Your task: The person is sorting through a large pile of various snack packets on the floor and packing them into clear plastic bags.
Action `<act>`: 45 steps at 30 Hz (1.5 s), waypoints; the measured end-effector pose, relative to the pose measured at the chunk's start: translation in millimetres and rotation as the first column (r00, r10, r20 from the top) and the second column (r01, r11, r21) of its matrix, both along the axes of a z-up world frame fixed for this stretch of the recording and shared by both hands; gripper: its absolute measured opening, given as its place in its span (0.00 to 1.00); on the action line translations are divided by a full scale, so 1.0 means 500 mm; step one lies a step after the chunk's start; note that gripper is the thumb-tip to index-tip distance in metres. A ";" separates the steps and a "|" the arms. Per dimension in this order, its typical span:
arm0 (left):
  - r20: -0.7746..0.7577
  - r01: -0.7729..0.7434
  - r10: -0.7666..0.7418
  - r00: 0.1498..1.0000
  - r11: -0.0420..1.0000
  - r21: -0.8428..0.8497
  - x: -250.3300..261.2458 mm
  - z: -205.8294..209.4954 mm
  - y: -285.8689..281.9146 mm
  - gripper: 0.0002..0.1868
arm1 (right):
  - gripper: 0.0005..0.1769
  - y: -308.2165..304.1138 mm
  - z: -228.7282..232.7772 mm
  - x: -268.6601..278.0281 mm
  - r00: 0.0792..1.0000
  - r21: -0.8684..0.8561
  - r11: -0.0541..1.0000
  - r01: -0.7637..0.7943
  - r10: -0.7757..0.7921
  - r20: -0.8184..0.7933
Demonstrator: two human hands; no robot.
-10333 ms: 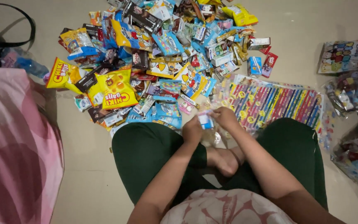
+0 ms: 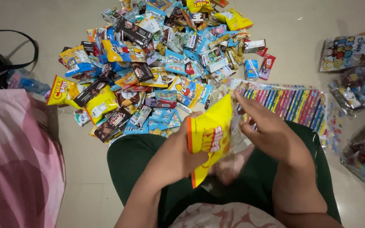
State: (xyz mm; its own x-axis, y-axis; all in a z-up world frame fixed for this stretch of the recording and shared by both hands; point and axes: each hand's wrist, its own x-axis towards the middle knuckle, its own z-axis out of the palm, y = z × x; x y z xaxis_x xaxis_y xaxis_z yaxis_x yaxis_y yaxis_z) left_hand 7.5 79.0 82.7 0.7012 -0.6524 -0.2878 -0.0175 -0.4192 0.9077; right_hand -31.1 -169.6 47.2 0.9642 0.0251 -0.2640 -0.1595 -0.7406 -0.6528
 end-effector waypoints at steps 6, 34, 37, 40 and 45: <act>-0.454 -0.434 0.301 0.839 0.873 -0.223 0.016 -0.081 -0.046 0.60 | 0.43 -0.003 -0.019 -0.002 0.992 -0.040 0.997 -0.059 0.063 0.106; 0.988 0.060 0.125 -0.096 0.991 -0.119 0.075 -0.085 -0.140 0.13 | 0.14 -0.106 -0.032 -0.033 0.721 -0.473 0.871 0.132 0.243 0.649; 0.992 0.023 0.102 -0.071 0.995 -0.101 0.059 -0.075 -0.116 0.12 | 0.08 -0.102 -0.016 -0.029 0.632 -0.423 0.902 0.092 0.275 0.724; 0.959 -0.040 -0.209 0.190 0.975 0.220 0.094 -0.048 -0.077 0.11 | 0.07 -0.087 -0.025 -0.005 0.522 -0.391 0.920 0.002 0.332 0.785; 0.815 0.091 -0.307 0.492 0.949 0.303 0.143 -0.070 0.028 0.25 | 0.05 -0.070 -0.040 0.018 0.515 -0.359 0.930 -0.073 0.344 0.785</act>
